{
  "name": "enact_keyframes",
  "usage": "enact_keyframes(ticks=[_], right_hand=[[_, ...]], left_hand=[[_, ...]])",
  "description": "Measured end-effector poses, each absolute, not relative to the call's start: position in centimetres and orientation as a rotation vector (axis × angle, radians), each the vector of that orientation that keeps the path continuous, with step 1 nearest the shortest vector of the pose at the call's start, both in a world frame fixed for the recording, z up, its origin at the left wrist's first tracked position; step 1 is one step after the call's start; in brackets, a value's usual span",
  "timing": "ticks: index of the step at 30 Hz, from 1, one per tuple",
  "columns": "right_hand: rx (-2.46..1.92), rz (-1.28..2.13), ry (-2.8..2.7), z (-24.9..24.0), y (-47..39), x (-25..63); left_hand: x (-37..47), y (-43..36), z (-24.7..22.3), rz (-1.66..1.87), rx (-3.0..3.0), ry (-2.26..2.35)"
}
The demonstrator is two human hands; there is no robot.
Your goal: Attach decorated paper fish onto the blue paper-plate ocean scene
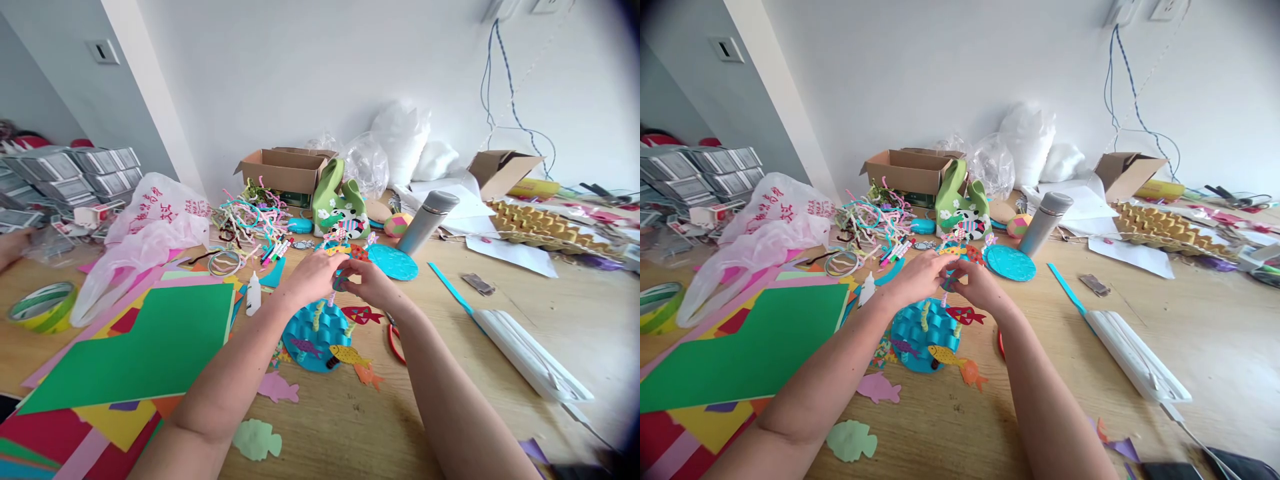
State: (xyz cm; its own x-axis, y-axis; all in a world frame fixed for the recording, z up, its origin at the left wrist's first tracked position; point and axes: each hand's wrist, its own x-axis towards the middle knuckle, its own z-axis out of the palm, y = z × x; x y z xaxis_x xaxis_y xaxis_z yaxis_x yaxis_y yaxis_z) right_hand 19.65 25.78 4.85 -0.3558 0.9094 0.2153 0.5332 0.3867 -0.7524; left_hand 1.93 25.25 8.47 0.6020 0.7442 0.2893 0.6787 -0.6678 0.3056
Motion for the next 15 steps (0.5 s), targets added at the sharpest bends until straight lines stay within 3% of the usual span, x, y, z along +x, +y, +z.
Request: enact_keyframes(ticks=[15], right_hand=[[-1.27, 0.702, -2.015, 5.2, 25.47, 19.4]], left_hand=[[1.79, 25.69, 7.87, 0.59, 2.69, 1.216]])
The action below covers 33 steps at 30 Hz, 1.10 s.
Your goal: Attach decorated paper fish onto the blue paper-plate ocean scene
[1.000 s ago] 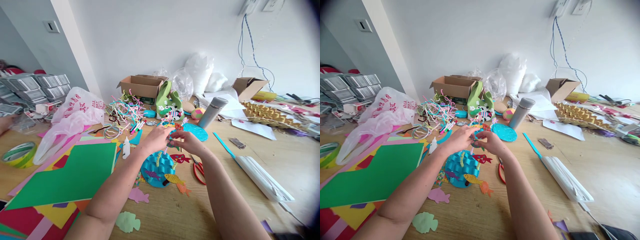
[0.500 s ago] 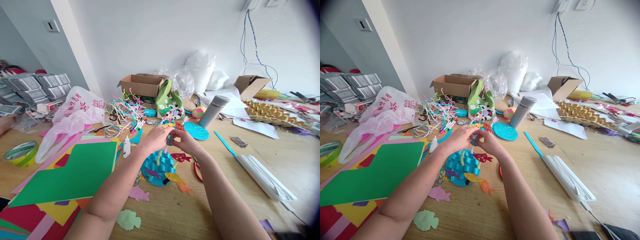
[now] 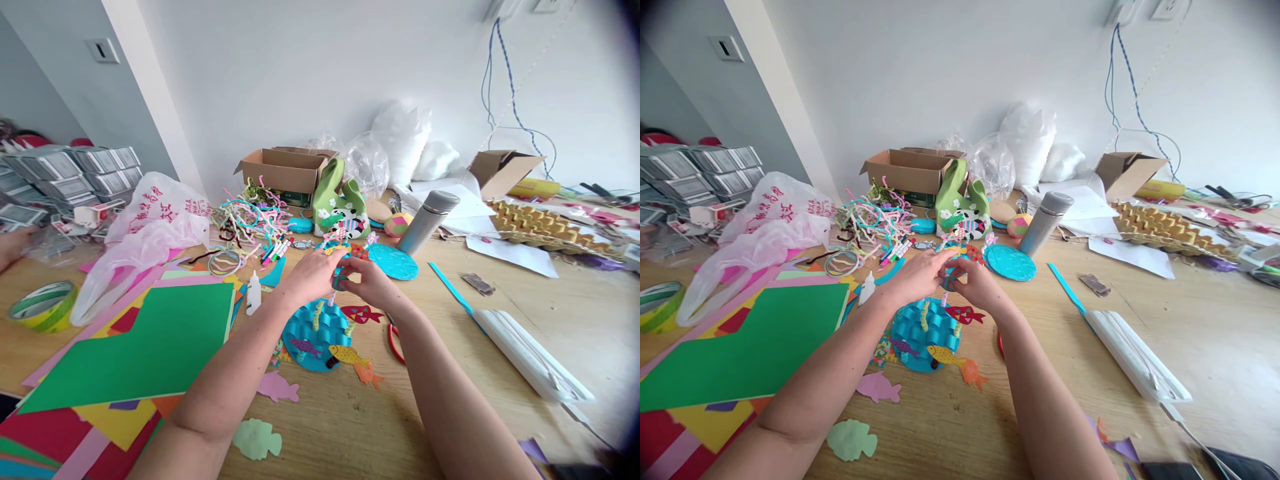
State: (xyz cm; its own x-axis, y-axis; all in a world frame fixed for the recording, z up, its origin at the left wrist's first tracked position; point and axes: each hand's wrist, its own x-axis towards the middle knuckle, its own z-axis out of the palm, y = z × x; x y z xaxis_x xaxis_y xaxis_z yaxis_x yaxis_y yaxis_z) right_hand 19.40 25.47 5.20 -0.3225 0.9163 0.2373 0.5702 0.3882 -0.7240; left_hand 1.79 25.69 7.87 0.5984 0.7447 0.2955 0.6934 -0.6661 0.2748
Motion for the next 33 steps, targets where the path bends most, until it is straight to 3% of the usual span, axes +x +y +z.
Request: enact_keyframes(ticks=[33], right_hand=[[-1.264, 0.644, -2.077, 5.61, 25.04, 18.82]], left_hand=[[1.67, 25.84, 7.59, 0.562, 2.689, 1.233]])
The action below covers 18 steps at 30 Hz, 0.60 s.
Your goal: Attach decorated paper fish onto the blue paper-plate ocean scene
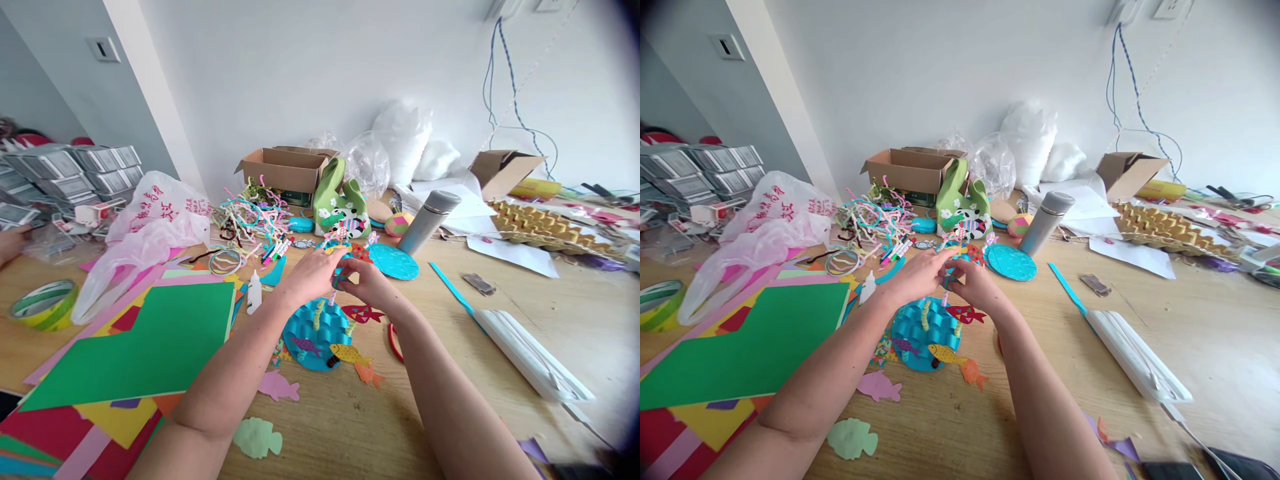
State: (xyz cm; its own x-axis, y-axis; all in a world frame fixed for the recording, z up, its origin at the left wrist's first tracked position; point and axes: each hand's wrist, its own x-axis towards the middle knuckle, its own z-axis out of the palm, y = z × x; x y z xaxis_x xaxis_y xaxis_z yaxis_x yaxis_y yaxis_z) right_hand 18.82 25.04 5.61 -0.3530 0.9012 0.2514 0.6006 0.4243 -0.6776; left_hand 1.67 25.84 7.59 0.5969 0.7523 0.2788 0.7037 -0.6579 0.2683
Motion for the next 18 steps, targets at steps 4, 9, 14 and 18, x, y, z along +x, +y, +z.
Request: enact_keyframes(ticks=[4, 9, 14, 18], right_hand=[[-1.27, 0.628, -2.081, 5.63, 25.03, 18.77], [-1.29, 0.639, -2.076, 5.62, 25.03, 18.72], [-1.29, 0.63, -2.085, 5.69, 25.07, 18.71], [-1.288, 0.619, -2.085, 5.79, 25.06, 18.8]], left_hand=[[1.63, 25.79, 7.67, 0.551, 2.687, 1.22], [1.61, 25.74, 7.68, 0.544, 2.681, 1.262], [1.56, 25.78, 7.65, 0.562, 2.688, 1.239], [1.53, 25.83, 7.6, 0.563, 2.684, 1.231]])
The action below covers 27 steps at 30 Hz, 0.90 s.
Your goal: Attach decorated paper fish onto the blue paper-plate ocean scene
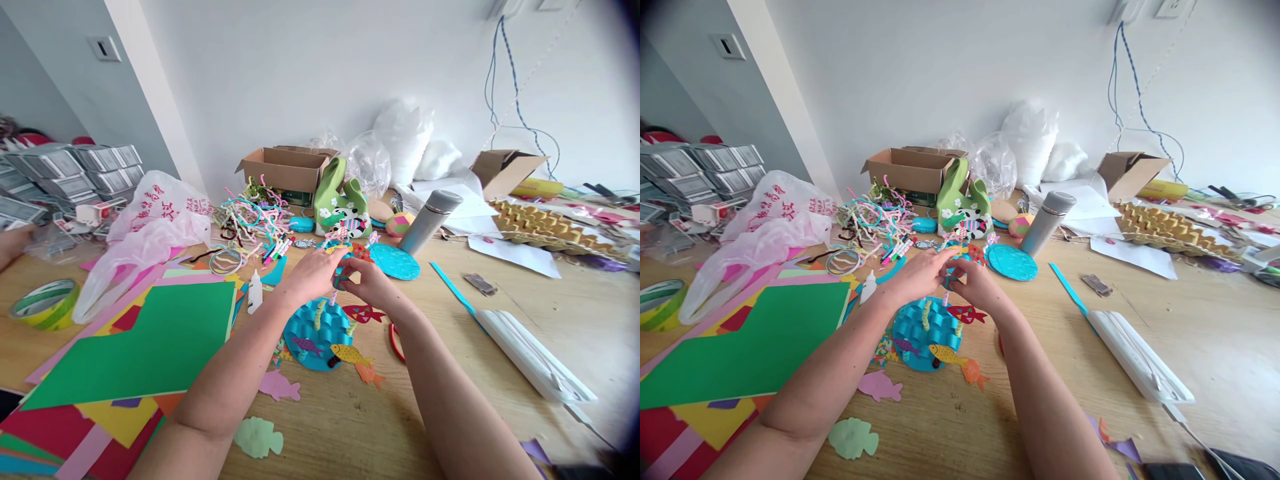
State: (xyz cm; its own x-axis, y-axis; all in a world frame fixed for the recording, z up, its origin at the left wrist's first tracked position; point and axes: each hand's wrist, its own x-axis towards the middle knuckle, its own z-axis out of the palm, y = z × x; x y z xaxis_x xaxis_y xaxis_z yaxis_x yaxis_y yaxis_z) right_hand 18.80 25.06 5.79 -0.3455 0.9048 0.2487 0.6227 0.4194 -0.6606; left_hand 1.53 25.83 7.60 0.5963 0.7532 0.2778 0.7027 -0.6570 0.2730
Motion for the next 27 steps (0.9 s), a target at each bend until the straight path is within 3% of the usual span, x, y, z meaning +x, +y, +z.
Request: enact_keyframes(ticks=[27], right_hand=[[-1.249, 0.576, -2.062, 5.64, 25.15, 18.85]], left_hand=[[1.51, 25.74, 7.8, 0.529, 2.699, 1.256]])
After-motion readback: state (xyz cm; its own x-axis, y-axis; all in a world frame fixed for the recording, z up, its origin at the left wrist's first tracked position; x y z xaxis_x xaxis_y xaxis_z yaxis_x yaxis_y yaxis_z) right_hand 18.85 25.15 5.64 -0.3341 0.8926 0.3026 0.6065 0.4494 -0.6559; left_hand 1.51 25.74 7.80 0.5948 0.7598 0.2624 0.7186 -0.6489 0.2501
